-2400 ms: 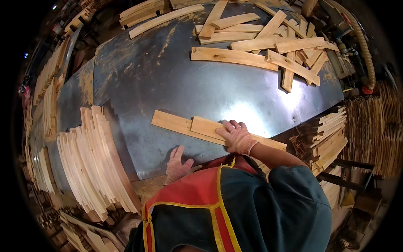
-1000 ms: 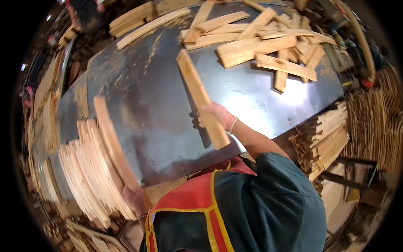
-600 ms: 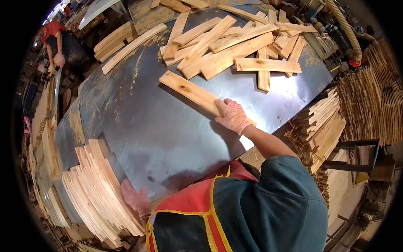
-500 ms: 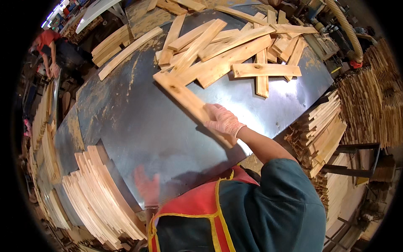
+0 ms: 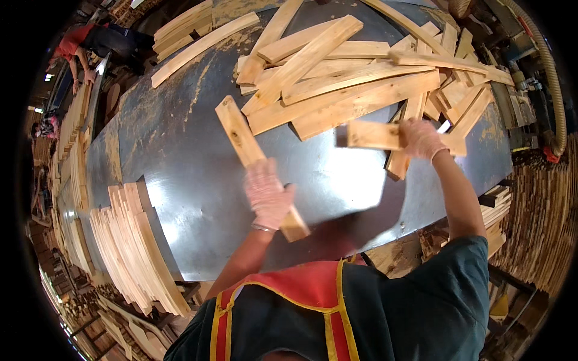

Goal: The person sorts wooden planks on a metal table in a workshop. They pick up individual planks from a scattered pile, inspect them, and place them into a neat stack. The person wears gloves and an apron while performing this repetitive sorting task.

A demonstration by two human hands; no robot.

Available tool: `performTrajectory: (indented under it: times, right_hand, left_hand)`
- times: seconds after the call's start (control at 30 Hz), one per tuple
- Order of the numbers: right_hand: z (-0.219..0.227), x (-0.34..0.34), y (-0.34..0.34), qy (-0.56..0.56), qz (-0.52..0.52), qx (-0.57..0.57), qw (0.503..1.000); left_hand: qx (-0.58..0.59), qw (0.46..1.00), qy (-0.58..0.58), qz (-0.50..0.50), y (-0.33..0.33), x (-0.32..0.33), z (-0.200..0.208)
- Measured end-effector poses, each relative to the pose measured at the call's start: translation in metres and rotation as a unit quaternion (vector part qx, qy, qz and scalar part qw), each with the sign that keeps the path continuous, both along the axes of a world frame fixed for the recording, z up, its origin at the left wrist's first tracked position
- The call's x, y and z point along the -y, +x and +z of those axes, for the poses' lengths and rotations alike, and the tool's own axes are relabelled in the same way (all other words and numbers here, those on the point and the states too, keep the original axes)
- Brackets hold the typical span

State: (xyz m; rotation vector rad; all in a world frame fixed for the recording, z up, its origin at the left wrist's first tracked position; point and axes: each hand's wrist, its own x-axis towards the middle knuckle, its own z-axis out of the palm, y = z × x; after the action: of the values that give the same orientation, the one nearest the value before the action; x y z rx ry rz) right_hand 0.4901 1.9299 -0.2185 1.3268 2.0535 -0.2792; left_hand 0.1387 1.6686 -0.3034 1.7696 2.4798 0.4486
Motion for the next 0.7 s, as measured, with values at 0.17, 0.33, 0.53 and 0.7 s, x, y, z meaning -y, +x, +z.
performTrajectory:
  times: [0.17,0.33,0.53,0.7]
  right_hand:
    - [0.062,0.033,-0.118,-0.112,-0.002,-0.205,0.972]
    - [0.003,0.040,-0.242,-0.146,-0.235,-0.493,0.825]
    - [0.003,0.037,-0.299,-0.163,-0.029,-0.519,0.839]
    - [0.000,-0.116,-0.179,0.120,0.037,-0.288,0.949]
  left_hand:
    - [0.074,0.975,-0.059,0.201,-0.068,0.051,-0.026]
    - [0.770,0.616,0.072,0.148,-0.069,0.045,0.050]
    - [0.780,0.578,0.077,0.228,-0.052,0.038,0.019]
    - [0.860,0.463,0.049,0.209,-0.064,0.049,0.003]
